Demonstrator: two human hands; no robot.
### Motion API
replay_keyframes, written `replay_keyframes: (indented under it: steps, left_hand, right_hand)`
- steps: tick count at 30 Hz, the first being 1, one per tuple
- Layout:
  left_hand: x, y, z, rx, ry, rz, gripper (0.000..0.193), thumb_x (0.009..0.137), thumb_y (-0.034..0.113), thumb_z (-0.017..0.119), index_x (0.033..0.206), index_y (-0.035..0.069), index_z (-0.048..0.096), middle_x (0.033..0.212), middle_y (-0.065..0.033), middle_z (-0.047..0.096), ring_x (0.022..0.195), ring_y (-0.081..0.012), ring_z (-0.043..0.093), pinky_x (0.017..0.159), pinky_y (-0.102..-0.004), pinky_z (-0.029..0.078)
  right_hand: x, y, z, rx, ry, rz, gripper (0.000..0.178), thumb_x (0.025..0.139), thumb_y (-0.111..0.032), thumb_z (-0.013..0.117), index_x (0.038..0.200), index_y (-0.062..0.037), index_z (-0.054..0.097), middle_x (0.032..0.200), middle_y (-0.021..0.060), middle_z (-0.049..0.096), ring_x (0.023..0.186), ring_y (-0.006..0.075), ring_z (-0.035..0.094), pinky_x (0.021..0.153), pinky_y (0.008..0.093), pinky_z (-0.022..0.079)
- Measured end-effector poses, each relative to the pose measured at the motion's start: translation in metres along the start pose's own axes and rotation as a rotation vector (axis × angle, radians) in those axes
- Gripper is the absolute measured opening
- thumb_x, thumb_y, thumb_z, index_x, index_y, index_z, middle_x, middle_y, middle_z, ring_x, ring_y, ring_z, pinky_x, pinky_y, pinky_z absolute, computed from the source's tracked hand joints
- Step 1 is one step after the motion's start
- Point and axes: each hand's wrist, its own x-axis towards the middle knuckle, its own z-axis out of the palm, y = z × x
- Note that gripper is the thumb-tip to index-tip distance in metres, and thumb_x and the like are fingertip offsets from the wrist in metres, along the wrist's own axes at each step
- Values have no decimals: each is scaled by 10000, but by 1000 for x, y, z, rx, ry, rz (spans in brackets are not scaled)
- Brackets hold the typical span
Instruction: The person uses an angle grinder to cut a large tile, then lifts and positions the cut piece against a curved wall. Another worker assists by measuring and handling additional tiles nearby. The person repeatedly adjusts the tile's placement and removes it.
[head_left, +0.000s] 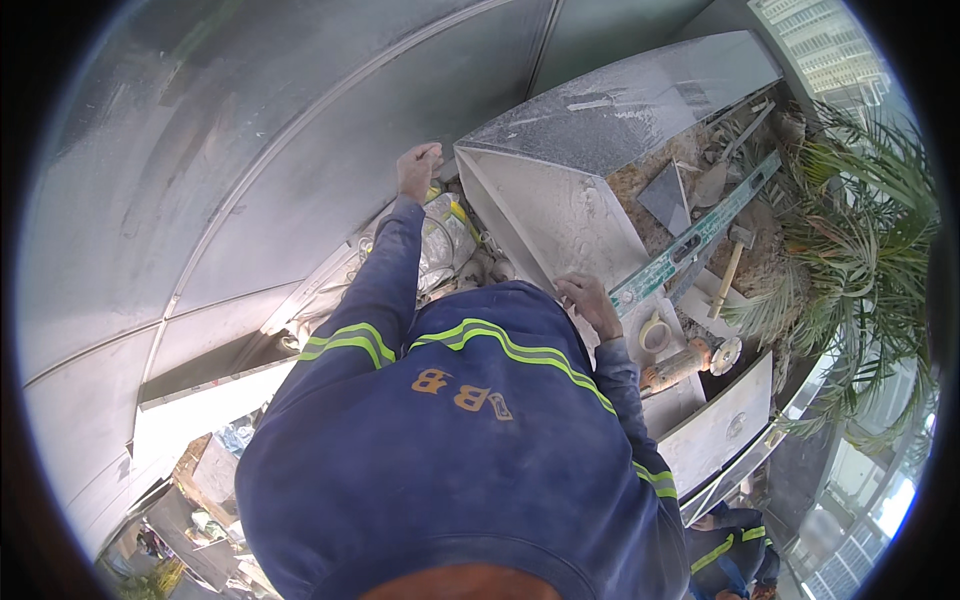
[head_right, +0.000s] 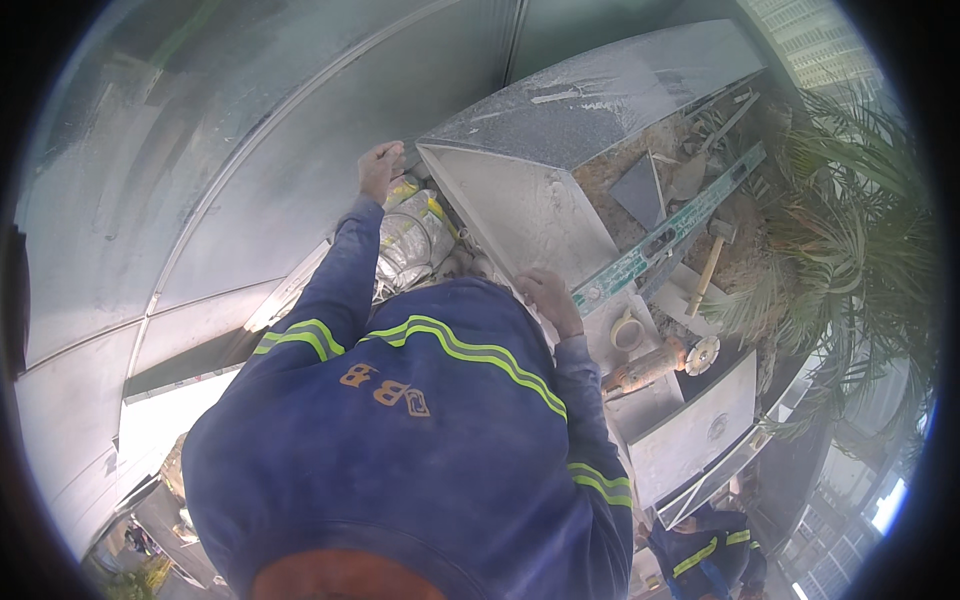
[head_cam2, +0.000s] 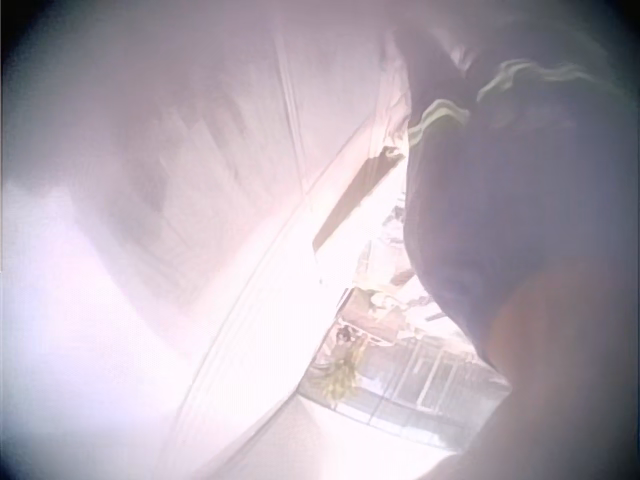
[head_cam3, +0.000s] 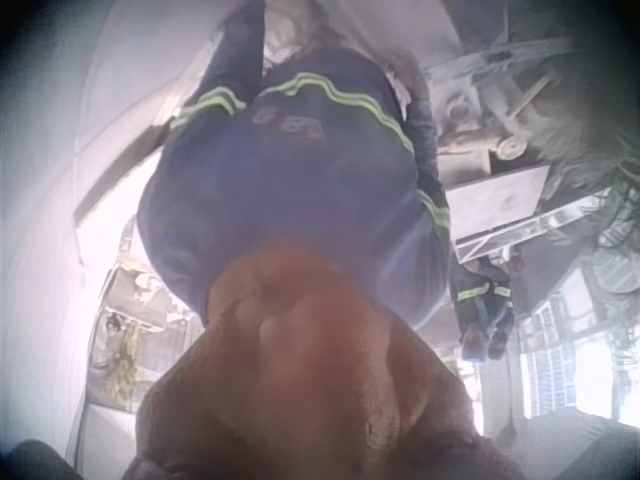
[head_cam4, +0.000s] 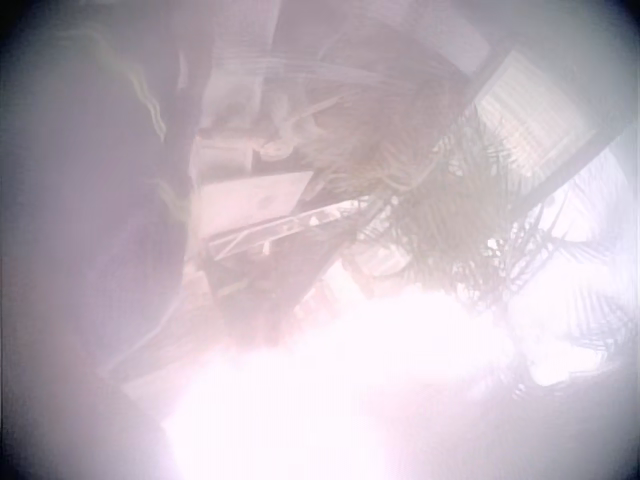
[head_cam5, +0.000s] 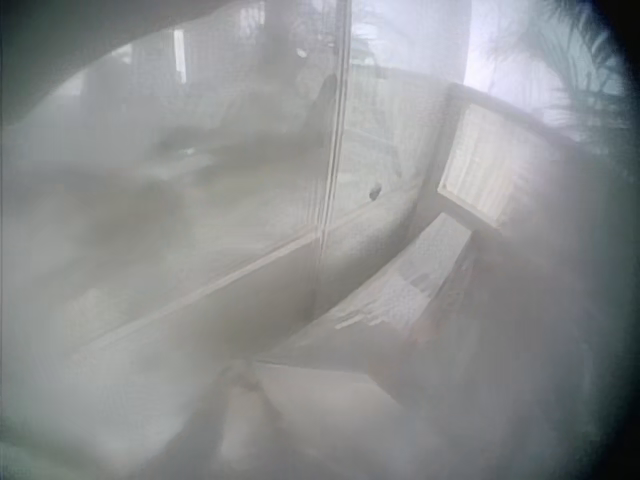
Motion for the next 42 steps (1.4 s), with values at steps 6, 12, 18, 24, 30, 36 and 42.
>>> replay_keyframes:
  steps: [6, 12, 18, 24, 30, 36, 42]
  left_hand:
    - [30, -9, 17, -13, -75, -26, 265, 930, 248, 758, 1082, 32, 765, 910, -13, 721, 808, -116, 665, 657, -300, 552]
    - [21, -11, 36, -42, -20, -32, 213, 935, 210, 748, 1047, 29, 758, 962, -25, 716, 861, -120, 673, 709, -325, 590]
    - [21, -13, 17, -140, -95, -92, 196, 969, 186, 698, 1091, 39, 742, 1078, -46, 721, 953, -155, 696, 772, -345, 605]
    - [19, 8, 13, -130, -174, -203, 281, 969, 264, 700, 1148, 49, 728, 1090, -53, 734, 949, -182, 711, 829, -364, 571]
    - [39, 17, 13, 65, -217, -223, 305, 930, 303, 751, 1117, 62, 739, 988, -45, 732, 845, -160, 701, 792, -345, 560]
    - [70, 7, 38, 462, -240, 131, 294, 878, 324, 795, 916, 34, 760, 732, -11, 665, 701, -109, 623, 659, -336, 498]
    - [62, 14, 59, 757, -139, 302, 413, 915, 418, 732, 800, 28, 658, 754, -129, 677, 708, -290, 628, 681, -428, 479]
  right_hand:
    - [-1, -5, -1, 33, 16, -23, 387, 914, -292, 631, 1113, 22, 739, 879, 84, 729, 679, 139, 671, 546, 279, 486]
    - [1, 14, 0, 88, 51, -43, 381, 917, -287, 638, 1118, 21, 740, 883, 94, 739, 690, 144, 684, 558, 285, 503]
    - [10, 13, 0, 60, 32, -67, 342, 929, -259, 627, 1076, 27, 741, 858, 87, 729, 701, 142, 689, 561, 289, 510]
    - [28, 9, -28, 15, 113, -125, 349, 974, -283, 630, 1139, 11, 720, 882, 59, 718, 700, 125, 669, 551, 272, 516]
    - [86, -20, -79, 325, 498, -175, 326, 977, -258, 624, 1142, 11, 706, 917, 74, 735, 716, 132, 673, 564, 266, 526]
    - [191, 0, -154, 663, 592, -279, 229, 893, -175, 627, 909, 35, 717, 784, 70, 677, 684, 150, 652, 557, 300, 526]
    - [258, -3, -165, 517, 751, -129, 301, 938, -260, 683, 1019, 28, 658, 839, 86, 662, 684, 195, 671, 514, 345, 546]
